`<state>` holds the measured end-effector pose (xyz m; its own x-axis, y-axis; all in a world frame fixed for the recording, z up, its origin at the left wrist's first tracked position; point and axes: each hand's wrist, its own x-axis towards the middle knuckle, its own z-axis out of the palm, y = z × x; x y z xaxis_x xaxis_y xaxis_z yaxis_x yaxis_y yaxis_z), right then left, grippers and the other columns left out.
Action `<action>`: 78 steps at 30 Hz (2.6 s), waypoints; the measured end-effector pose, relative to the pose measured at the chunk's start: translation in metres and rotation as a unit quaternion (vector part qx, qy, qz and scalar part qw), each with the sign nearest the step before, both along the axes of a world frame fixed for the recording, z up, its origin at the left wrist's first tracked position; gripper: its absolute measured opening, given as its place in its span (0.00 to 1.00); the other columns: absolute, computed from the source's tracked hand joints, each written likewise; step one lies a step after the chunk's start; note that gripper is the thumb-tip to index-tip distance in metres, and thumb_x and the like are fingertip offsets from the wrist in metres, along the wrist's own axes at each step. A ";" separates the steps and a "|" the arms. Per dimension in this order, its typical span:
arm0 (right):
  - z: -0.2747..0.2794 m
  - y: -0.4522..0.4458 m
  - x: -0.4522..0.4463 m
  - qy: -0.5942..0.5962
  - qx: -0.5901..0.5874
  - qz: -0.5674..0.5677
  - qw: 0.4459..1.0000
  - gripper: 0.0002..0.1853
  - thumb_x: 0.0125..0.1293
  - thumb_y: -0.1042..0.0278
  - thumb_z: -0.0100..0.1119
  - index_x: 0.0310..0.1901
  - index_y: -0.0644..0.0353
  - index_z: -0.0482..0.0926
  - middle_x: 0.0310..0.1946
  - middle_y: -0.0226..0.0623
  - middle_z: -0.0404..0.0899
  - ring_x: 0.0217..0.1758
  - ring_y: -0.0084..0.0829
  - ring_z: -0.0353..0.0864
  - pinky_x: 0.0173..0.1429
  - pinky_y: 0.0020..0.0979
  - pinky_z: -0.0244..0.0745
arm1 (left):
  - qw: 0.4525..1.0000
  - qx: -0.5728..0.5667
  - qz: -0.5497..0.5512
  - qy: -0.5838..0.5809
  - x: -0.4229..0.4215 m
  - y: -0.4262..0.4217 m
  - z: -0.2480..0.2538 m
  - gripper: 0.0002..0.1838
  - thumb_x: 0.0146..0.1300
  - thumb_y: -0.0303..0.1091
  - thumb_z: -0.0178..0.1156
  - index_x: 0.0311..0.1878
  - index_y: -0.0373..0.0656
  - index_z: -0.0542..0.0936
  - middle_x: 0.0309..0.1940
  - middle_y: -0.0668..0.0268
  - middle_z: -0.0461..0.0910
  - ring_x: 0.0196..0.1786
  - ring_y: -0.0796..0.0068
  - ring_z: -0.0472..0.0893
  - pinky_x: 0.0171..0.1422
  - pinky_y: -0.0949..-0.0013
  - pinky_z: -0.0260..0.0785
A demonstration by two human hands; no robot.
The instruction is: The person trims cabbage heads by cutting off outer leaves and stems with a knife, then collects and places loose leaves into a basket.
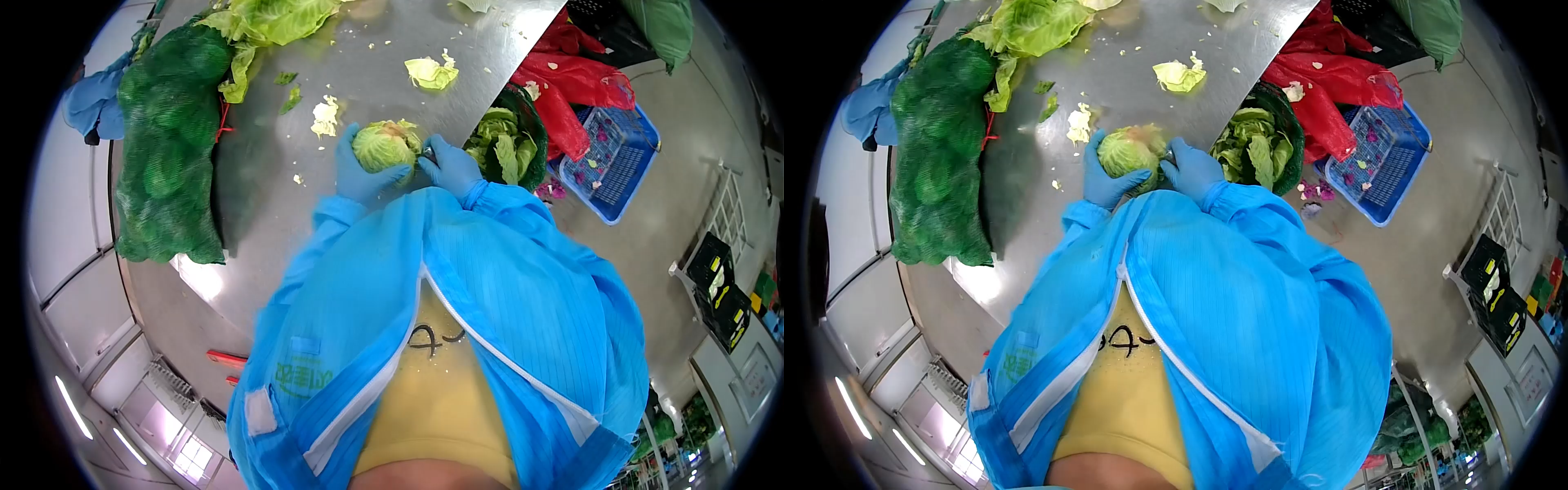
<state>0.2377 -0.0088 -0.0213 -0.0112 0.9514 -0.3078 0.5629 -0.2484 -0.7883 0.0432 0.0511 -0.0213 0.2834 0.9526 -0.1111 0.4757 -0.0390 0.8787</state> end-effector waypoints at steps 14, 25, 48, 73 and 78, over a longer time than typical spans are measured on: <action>0.025 -0.007 0.006 -0.034 -0.034 0.109 0.993 0.14 0.65 0.55 0.48 0.44 0.56 0.65 0.31 0.46 0.79 0.35 0.50 0.80 0.37 0.50 0.71 | 0.988 -0.085 -0.039 0.127 0.006 0.006 0.028 0.55 0.30 0.48 0.79 0.63 0.38 0.59 0.55 0.52 0.63 0.58 0.57 0.69 0.62 0.60 0.66; 0.031 -0.009 0.005 -0.076 -0.064 0.142 0.985 0.14 0.64 0.56 0.46 0.43 0.57 0.65 0.31 0.50 0.79 0.35 0.53 0.79 0.35 0.51 0.70 | 0.990 -0.078 -0.036 0.112 0.008 -0.004 0.029 0.58 0.27 0.45 0.80 0.63 0.37 0.57 0.56 0.52 0.61 0.59 0.57 0.68 0.62 0.61 0.66; 0.012 0.000 -0.002 -0.137 -0.071 0.103 0.983 0.13 0.61 0.61 0.48 0.42 0.61 0.64 0.29 0.55 0.77 0.34 0.56 0.78 0.36 0.52 0.69 | 0.984 -0.079 -0.017 0.157 0.021 -0.008 0.043 0.55 0.30 0.49 0.78 0.61 0.36 0.59 0.54 0.52 0.67 0.56 0.56 0.72 0.58 0.61 0.68; -0.017 0.021 -0.012 0.431 -0.261 -0.132 0.854 0.12 0.56 0.69 0.52 0.43 0.57 0.72 0.16 0.30 0.68 0.12 0.21 0.62 0.15 0.25 0.58 | 0.986 -0.019 -0.018 -0.165 -0.025 -0.023 -0.021 0.57 0.35 0.35 0.79 0.65 0.39 0.50 0.58 0.53 0.62 0.61 0.61 0.69 0.61 0.60 0.70; -0.001 0.020 0.006 0.444 -0.169 -0.174 0.863 0.16 0.56 0.69 0.52 0.49 0.57 0.72 0.15 0.30 0.68 0.10 0.22 0.62 0.13 0.25 0.58 | 0.960 0.003 -0.009 -0.280 0.002 -0.017 -0.027 0.59 0.33 0.34 0.79 0.67 0.42 0.50 0.60 0.56 0.60 0.63 0.60 0.66 0.65 0.58 0.65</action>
<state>0.2435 0.0114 -0.0225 -0.1168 0.8021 -0.5857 -0.3804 -0.5808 -0.7197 0.0454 0.0340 -0.0482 0.3126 0.9474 0.0692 -0.0711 -0.0493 0.9962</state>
